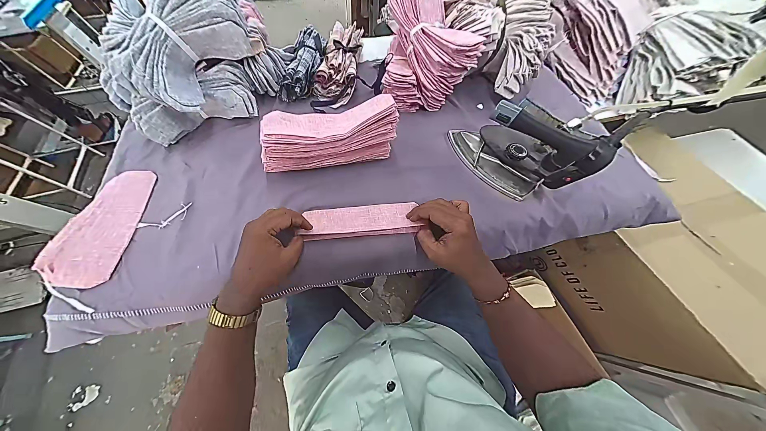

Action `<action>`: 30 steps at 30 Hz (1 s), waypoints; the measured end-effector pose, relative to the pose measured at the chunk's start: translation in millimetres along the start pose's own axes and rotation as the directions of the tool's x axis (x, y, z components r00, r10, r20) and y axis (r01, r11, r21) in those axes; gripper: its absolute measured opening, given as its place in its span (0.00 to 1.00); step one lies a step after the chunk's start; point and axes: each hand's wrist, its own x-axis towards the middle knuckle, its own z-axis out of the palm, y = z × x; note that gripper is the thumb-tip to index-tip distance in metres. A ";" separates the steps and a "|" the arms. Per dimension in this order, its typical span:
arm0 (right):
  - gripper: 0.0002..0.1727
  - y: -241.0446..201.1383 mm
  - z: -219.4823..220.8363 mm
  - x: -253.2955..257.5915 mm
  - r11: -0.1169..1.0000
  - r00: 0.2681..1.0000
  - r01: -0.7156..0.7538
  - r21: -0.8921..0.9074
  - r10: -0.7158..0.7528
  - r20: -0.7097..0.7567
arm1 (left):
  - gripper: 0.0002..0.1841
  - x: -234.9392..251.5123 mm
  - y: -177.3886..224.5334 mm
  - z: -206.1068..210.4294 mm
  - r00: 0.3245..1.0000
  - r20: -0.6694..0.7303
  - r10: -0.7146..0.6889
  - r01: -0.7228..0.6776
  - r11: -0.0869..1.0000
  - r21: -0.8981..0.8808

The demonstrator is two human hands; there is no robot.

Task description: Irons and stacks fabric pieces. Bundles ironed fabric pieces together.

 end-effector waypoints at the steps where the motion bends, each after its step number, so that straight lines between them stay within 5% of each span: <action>1: 0.12 -0.9 -0.6 0.3 1.000 1.000 -0.015 -0.003 0.015 0.011 | 0.09 1.1 -1.8 -3.6 0.999 0.034 0.003 -0.003 1.000 -0.007; 7: 0.13 -1.5 4.3 -0.9 0.996 1.000 0.017 -0.091 -0.017 -0.010 | 0.12 5.4 -8.5 -10.5 0.983 0.149 0.108 -0.107 0.994 -0.016; 20: 0.12 -5.8 11.2 -3.5 0.975 0.998 0.037 -0.219 -0.048 -0.042 | 0.14 3.6 -10.1 -6.1 0.983 0.156 0.102 -0.102 0.995 -0.003; 30: 0.13 -15.2 -6.3 -0.6 0.926 0.989 0.107 -0.362 -0.061 0.137 | 0.15 1.7 7.0 -4.7 0.937 0.254 0.241 -0.315 0.896 0.314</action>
